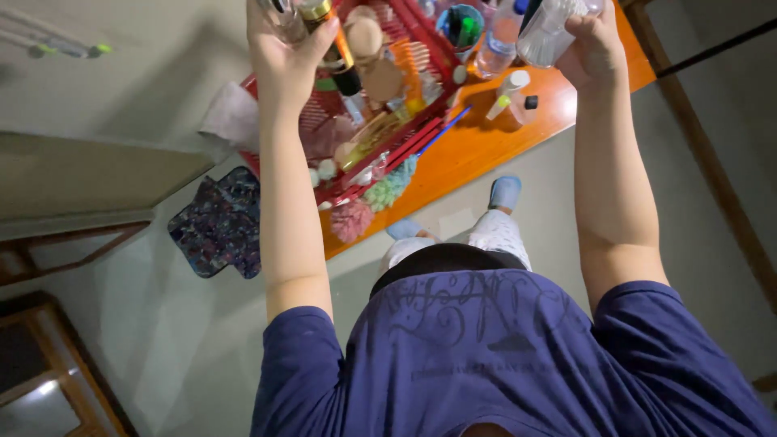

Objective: Organizing various cosmetic and hygiene bottles into a red storage rack on a desk.

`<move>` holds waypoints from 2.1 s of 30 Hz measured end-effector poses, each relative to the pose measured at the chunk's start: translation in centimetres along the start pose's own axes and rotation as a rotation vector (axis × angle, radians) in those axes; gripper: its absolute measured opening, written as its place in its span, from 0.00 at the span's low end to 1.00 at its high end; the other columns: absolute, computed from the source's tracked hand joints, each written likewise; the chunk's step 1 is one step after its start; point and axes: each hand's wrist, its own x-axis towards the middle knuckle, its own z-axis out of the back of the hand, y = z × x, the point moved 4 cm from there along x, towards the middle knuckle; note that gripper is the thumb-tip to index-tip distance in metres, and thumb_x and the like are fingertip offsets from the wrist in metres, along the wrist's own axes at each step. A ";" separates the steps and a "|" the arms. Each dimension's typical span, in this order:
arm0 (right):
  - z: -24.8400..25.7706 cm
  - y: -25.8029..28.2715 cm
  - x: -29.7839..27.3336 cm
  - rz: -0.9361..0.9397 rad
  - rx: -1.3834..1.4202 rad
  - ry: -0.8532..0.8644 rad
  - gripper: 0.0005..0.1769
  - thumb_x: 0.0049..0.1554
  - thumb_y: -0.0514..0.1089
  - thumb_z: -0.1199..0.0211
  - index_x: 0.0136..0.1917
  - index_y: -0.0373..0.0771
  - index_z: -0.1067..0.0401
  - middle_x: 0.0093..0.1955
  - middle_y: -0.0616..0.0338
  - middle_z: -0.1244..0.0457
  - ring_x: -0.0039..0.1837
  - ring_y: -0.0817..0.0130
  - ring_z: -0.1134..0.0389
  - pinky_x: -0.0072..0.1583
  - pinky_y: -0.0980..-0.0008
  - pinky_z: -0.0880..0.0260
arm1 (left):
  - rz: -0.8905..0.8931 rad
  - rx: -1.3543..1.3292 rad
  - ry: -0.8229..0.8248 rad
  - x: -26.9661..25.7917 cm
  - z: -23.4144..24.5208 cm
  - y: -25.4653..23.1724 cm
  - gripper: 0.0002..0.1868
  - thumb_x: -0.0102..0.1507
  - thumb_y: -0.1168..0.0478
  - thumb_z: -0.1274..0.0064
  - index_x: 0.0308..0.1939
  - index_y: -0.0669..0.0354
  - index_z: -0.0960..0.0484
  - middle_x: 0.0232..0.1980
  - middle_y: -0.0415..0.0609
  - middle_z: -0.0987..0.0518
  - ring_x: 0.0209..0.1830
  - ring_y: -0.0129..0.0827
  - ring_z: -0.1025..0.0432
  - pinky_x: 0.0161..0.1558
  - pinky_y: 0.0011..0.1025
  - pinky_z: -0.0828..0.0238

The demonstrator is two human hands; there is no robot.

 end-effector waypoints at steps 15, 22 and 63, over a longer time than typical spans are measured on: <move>26.4 -1.0 -7.8 -0.563 -0.563 -0.267 0.26 0.50 0.40 0.30 0.62 0.37 0.28 0.55 0.59 0.30 0.55 0.70 0.28 0.48 0.68 0.33 | 0.187 0.201 -0.017 -2.4 -37.9 18.7 0.23 0.53 0.67 0.27 0.46 0.60 0.25 0.42 0.52 0.19 0.43 0.43 0.22 0.46 0.36 0.25; 38.2 -11.6 -10.2 -0.615 -1.063 -0.346 0.33 0.37 0.47 0.16 0.57 0.45 0.21 0.62 0.42 0.44 0.64 0.46 0.40 0.63 0.53 0.33 | 0.395 0.386 0.001 -2.8 -45.0 28.5 0.26 0.49 0.66 0.28 0.48 0.60 0.23 0.47 0.53 0.19 0.49 0.51 0.25 0.48 0.40 0.28; 42.0 -12.4 -8.0 -0.612 -1.311 -0.422 0.30 0.48 0.38 0.32 0.63 0.38 0.35 0.54 0.36 0.34 0.59 0.39 0.32 0.59 0.51 0.32 | 0.538 0.619 0.252 -6.4 -46.5 41.2 0.23 0.55 0.66 0.34 0.51 0.58 0.26 0.51 0.55 0.20 0.49 0.58 0.25 0.46 0.48 0.28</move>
